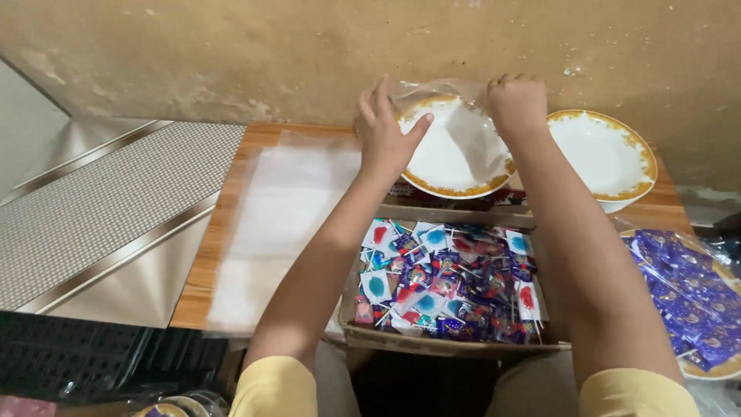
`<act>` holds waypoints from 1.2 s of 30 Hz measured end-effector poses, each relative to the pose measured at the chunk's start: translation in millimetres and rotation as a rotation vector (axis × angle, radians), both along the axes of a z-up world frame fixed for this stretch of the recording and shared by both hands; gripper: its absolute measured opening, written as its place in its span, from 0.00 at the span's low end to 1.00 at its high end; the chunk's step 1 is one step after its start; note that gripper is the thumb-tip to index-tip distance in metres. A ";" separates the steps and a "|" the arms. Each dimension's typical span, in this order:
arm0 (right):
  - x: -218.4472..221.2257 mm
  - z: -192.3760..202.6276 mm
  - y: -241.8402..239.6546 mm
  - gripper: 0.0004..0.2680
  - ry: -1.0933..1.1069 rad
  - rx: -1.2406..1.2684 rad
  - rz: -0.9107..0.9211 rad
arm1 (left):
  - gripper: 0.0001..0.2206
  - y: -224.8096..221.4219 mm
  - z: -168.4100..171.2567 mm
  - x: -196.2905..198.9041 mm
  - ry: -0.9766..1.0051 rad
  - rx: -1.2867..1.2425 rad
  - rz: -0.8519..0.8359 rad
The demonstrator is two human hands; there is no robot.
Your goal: The person places a plate inside a plastic bag and then arranges lollipops from a box onto the plate by hand.
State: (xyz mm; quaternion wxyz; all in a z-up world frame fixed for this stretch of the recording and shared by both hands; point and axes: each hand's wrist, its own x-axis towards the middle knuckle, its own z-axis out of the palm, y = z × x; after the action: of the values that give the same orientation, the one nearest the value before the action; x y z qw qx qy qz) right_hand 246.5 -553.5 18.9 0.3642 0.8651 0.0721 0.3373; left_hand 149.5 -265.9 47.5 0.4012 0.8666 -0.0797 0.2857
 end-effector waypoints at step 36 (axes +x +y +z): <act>39.6 -35.6 -36.1 0.03 0.366 1.333 0.300 | 0.14 11.3 -83.4 207.9 0.073 0.408 -0.130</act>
State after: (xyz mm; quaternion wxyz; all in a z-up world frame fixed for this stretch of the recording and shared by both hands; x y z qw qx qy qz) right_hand 286.1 -589.6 -16.7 -0.3116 0.9273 0.0287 0.2053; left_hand 357.4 -254.5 -35.9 0.2379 0.9327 -0.1769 0.2056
